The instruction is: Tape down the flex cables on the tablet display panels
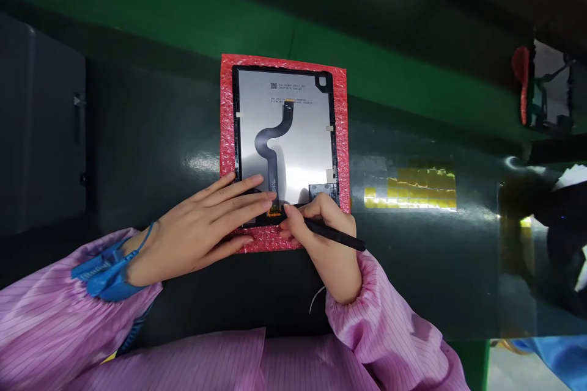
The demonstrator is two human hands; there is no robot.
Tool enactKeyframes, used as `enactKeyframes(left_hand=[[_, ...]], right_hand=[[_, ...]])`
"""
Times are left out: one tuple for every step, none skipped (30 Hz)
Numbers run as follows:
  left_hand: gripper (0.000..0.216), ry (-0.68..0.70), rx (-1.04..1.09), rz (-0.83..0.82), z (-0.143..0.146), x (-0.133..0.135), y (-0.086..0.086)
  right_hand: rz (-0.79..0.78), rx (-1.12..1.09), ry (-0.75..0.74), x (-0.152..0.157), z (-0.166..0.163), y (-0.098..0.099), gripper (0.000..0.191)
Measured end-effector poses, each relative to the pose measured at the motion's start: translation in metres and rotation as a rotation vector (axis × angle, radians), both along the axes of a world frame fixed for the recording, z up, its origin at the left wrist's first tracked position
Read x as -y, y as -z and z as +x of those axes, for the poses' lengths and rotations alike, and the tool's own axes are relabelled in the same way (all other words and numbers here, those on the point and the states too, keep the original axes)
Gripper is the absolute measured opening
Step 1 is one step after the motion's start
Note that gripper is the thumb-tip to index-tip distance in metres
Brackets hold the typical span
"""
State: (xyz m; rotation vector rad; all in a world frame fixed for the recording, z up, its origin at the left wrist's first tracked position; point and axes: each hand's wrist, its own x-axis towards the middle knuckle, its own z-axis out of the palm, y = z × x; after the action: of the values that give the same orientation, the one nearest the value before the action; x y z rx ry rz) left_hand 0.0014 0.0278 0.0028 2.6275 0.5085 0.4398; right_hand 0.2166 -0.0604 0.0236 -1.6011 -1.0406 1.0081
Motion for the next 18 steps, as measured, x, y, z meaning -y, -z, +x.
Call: enactKeyframes(left_hand=[[0.049, -0.002, 0.001, -0.001, 0.0, 0.0, 0.0], [0.049, 0.002, 0.001, -0.002, 0.0, 0.0, 0.0], [0.047, 0.012, -0.001, -0.001, 0.0, -0.001, -0.001], [0.045, 0.022, -0.005, 0.001, 0.0, -0.001, -0.001], [0.043, 0.032, -0.014, 0.005, -0.001, -0.002, -0.001], [0.04, 0.041, -0.023, 0.012, -0.001, -0.002, -0.001], [0.039, 0.047, -0.035, 0.02, -0.001, -0.002, -0.001], [0.039, 0.047, -0.042, 0.029, 0.0, -0.001, 0.0], [0.04, 0.043, -0.047, 0.037, 0.001, 0.0, 0.001], [0.041, 0.035, -0.044, 0.046, 0.003, 0.001, 0.002], [0.042, 0.021, -0.033, 0.056, 0.006, 0.004, 0.003], [0.043, 0.001, -0.022, 0.064, 0.01, 0.006, 0.004], [0.043, -0.02, -0.01, 0.071, 0.015, 0.009, 0.004], [0.043, -0.039, -0.004, 0.073, 0.02, 0.012, 0.003], [0.041, -0.048, 0.001, 0.066, 0.024, 0.014, 0.002], [0.04, -0.047, 0.007, 0.045, 0.026, 0.016, -0.001], [0.039, -0.045, 0.018, 0.0, 0.024, 0.018, -0.004], [0.04, -0.048, 0.044, -0.073, 0.019, 0.019, -0.008]], right_hand=[[-0.001, 0.005, -0.001, 0.0, 0.0, 0.0, 0.029], [-0.003, 0.012, -0.002, -0.001, 0.0, 0.001, 0.029], [-0.005, 0.02, 0.0, -0.001, 0.0, 0.001, 0.03], [-0.012, 0.028, 0.002, -0.001, -0.001, 0.001, 0.03], [-0.023, 0.035, 0.005, -0.001, 0.0, 0.002, 0.031], [-0.037, 0.042, 0.009, -0.001, 0.0, 0.001, 0.031], [-0.052, 0.048, 0.016, 0.0, 0.002, 0.001, 0.031], [-0.064, 0.052, 0.028, 0.0, 0.003, 0.0, 0.03], [-0.066, 0.056, 0.047, 0.001, 0.006, 0.0, 0.03], [-0.054, 0.064, 0.071, 0.001, 0.009, -0.001, 0.029], [-0.026, 0.076, 0.097, 0.002, 0.012, -0.003, 0.027], [0.012, 0.088, 0.115, 0.002, 0.015, -0.004, 0.023], [0.056, 0.097, 0.12, 0.003, 0.017, -0.004, 0.019], [0.103, 0.101, 0.115, 0.003, 0.02, -0.004, 0.016], [0.144, 0.098, 0.1, 0.004, 0.022, -0.004, 0.017], [0.173, 0.087, 0.079, 0.004, 0.024, -0.003, 0.02], [0.194, 0.069, 0.062, 0.004, 0.026, -0.002, 0.023], [0.207, 0.051, 0.052, 0.004, 0.027, -0.001, 0.025]])
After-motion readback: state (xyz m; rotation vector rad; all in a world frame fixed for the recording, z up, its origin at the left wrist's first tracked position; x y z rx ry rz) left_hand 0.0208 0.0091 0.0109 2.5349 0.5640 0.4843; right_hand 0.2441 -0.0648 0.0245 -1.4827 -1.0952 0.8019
